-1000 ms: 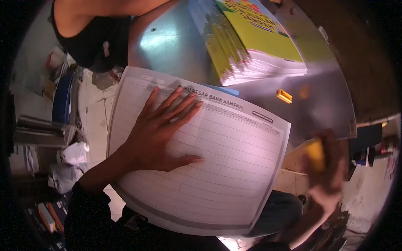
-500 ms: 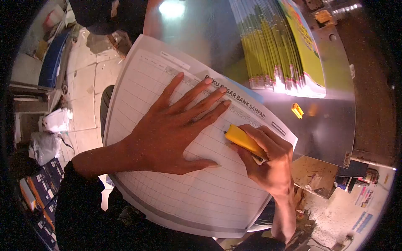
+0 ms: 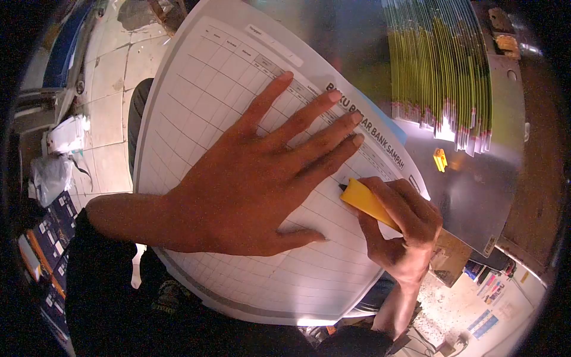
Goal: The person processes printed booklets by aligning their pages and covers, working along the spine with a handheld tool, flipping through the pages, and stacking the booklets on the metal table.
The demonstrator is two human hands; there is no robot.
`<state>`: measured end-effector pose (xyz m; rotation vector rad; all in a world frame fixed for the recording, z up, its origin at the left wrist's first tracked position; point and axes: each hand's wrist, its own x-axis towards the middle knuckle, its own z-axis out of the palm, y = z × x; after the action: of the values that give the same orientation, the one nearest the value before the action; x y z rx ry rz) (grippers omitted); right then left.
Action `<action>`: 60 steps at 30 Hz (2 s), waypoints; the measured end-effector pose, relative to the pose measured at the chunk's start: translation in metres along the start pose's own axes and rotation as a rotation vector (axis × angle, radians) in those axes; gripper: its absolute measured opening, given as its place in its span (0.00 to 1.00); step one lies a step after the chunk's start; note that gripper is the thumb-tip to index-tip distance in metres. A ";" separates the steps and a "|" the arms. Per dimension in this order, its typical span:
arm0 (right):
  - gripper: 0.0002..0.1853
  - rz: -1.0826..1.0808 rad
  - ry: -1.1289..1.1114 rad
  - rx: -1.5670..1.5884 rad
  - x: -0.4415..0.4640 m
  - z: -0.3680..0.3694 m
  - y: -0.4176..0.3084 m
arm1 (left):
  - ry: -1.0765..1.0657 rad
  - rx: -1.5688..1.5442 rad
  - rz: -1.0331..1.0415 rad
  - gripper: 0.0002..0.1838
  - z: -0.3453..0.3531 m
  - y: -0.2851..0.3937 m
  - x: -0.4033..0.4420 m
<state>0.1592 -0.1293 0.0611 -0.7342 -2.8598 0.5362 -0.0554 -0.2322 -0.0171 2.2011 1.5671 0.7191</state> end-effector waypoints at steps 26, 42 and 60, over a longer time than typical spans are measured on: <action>0.24 0.069 0.037 0.205 -0.014 0.013 -0.002 | 0.032 -0.073 -0.004 0.51 0.003 -0.001 0.002; 0.24 0.035 0.106 0.320 -0.019 0.023 0.008 | -0.027 0.011 -0.018 0.57 0.000 0.000 0.002; 0.20 0.001 0.067 0.366 -0.022 0.024 0.010 | 0.034 0.056 -0.003 0.54 0.003 0.001 0.002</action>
<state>0.1772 -0.1386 0.0339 -0.6722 -2.5903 0.9797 -0.0518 -0.2306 -0.0187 2.2368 1.6252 0.7233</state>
